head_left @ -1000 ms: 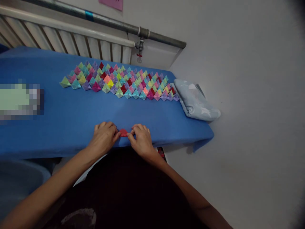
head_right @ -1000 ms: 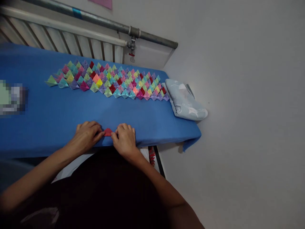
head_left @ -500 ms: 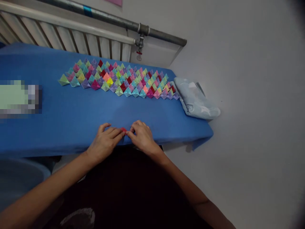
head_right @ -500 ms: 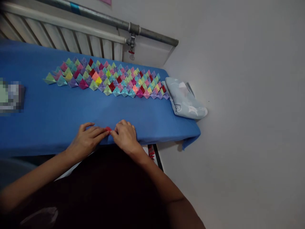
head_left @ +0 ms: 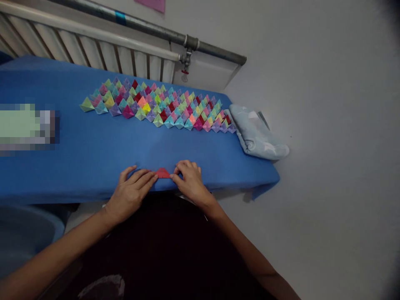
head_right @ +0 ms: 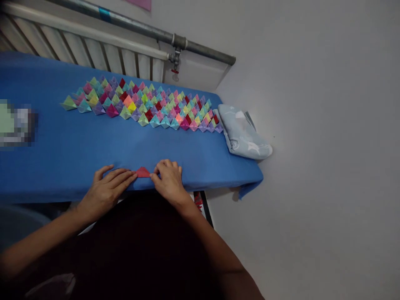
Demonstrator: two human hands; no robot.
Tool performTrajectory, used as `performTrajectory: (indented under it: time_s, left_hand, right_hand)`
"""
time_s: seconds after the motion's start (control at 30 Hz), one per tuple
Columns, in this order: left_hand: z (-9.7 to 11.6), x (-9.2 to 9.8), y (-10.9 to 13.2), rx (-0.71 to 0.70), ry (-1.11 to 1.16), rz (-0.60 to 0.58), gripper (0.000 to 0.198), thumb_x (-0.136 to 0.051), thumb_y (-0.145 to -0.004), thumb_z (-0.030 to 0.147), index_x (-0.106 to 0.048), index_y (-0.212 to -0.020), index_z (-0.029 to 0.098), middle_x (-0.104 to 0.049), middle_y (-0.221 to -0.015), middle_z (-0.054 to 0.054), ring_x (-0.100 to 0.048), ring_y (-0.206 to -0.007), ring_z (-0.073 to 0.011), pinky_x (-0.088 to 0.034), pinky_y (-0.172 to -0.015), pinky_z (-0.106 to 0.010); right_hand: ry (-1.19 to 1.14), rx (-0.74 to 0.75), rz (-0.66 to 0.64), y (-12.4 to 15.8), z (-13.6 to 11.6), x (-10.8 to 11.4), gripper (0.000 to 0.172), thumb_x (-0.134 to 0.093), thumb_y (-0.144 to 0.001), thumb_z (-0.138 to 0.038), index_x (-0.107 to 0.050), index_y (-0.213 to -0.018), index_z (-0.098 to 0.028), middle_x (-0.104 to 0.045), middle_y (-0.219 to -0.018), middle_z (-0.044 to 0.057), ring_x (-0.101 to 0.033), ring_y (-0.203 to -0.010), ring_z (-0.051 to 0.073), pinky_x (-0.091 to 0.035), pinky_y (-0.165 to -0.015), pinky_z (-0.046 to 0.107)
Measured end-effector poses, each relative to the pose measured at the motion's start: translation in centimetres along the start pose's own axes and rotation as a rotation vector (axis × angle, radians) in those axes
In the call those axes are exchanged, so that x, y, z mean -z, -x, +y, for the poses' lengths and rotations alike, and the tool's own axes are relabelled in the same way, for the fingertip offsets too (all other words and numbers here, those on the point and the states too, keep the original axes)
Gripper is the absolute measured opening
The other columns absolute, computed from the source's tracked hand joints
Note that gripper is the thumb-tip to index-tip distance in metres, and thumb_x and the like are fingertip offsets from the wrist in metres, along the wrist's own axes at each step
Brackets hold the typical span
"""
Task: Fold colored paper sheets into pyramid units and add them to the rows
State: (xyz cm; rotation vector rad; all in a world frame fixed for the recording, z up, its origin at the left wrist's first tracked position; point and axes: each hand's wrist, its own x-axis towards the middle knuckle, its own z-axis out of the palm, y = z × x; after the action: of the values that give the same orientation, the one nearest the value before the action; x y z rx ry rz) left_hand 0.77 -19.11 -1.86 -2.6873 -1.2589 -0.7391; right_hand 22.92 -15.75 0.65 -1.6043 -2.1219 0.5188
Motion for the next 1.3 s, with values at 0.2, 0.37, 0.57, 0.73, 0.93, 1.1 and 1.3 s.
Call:
performTrajectory:
  time_s: [0.2,0.37,0.57,0.73,0.93,1.1,1.3]
  left_hand:
    - [0.2,0.0,0.9,0.037,-0.020,0.031,0.046,-0.039,-0.093,0.005,-0.063,-0.129,0.022,-0.071,-0.122,-0.011,-0.063,-0.111,-0.0268,-0.037,-0.103,-0.049]
    - [0.4,-0.1,0.9,0.030,-0.084,0.069,0.043,-0.038,-0.093,0.004,-0.066,-0.122,0.019,-0.072,-0.118,-0.012,-0.064,-0.107,-0.0276,-0.040,-0.099,-0.048]
    - [0.3,1.5,-2.0,-0.005,-0.029,0.003,0.030,-0.043,-0.094,0.013,-0.070,-0.108,0.017,-0.071,-0.114,-0.013,-0.064,-0.099,-0.0266,-0.045,-0.089,-0.046]
    - [-1.1,1.1,-5.0,-0.114,0.197,-0.168,0.029,-0.043,-0.099,0.026,-0.069,-0.108,0.020,-0.070,-0.104,-0.009,-0.064,-0.090,-0.0202,-0.049,-0.081,-0.035]
    - [-3.2,0.4,-6.5,-0.057,0.412,-0.340,0.031,-0.044,-0.098,0.034,-0.071,-0.097,0.020,-0.068,-0.095,-0.006,-0.064,-0.086,-0.0164,-0.050,-0.079,-0.029]
    - [-3.7,1.0,-7.1,-0.012,0.470,-0.420,0.029,-0.046,-0.096,0.034,-0.072,-0.099,0.022,-0.071,-0.095,-0.005,-0.065,-0.087,-0.0168,-0.049,-0.080,-0.028]
    - [-3.1,0.7,-6.5,0.100,0.407,-0.342,0.031,-0.041,-0.095,0.029,-0.066,-0.113,0.024,-0.072,-0.101,-0.004,-0.067,-0.089,-0.0173,-0.050,-0.080,-0.029]
  right_hand:
    - [0.003,-0.006,-0.004,-0.1,-0.2,0.1,0.014,-0.063,-0.089,-0.029,-0.061,-0.078,-0.021,-0.064,-0.104,0.002,-0.051,-0.098,0.021,-0.031,-0.083,0.034]
    - [0.013,-0.022,-0.013,-0.2,-0.3,0.2,0.014,-0.065,-0.088,-0.028,-0.061,-0.077,-0.021,-0.064,-0.103,0.001,-0.051,-0.097,0.020,-0.030,-0.082,0.033]
    - [0.013,-0.031,0.002,-0.4,-0.3,0.1,0.013,-0.066,-0.086,-0.027,-0.061,-0.076,-0.021,-0.064,-0.100,0.002,-0.051,-0.095,0.021,-0.030,-0.080,0.033]
    - [-0.015,-0.058,-0.034,-0.5,-0.8,0.6,0.012,-0.068,-0.085,-0.026,-0.062,-0.077,-0.021,-0.064,-0.097,0.002,-0.051,-0.094,0.021,-0.032,-0.084,0.035]
    - [-0.286,-0.075,0.049,-0.7,0.3,1.2,0.008,-0.064,-0.086,-0.026,-0.062,-0.080,-0.021,-0.063,-0.087,0.001,-0.055,-0.087,0.017,-0.040,-0.087,0.033]
    - [-0.444,-0.096,0.089,-0.7,1.0,1.1,0.005,-0.063,-0.085,-0.026,-0.062,-0.082,-0.022,-0.065,-0.092,0.002,-0.058,-0.087,0.016,-0.045,-0.082,0.031]
    - [-0.427,-0.080,0.116,-0.5,1.0,1.1,0.005,-0.062,-0.084,-0.026,-0.062,-0.081,-0.022,-0.066,-0.091,0.002,-0.060,-0.090,0.017,-0.046,-0.086,0.033]
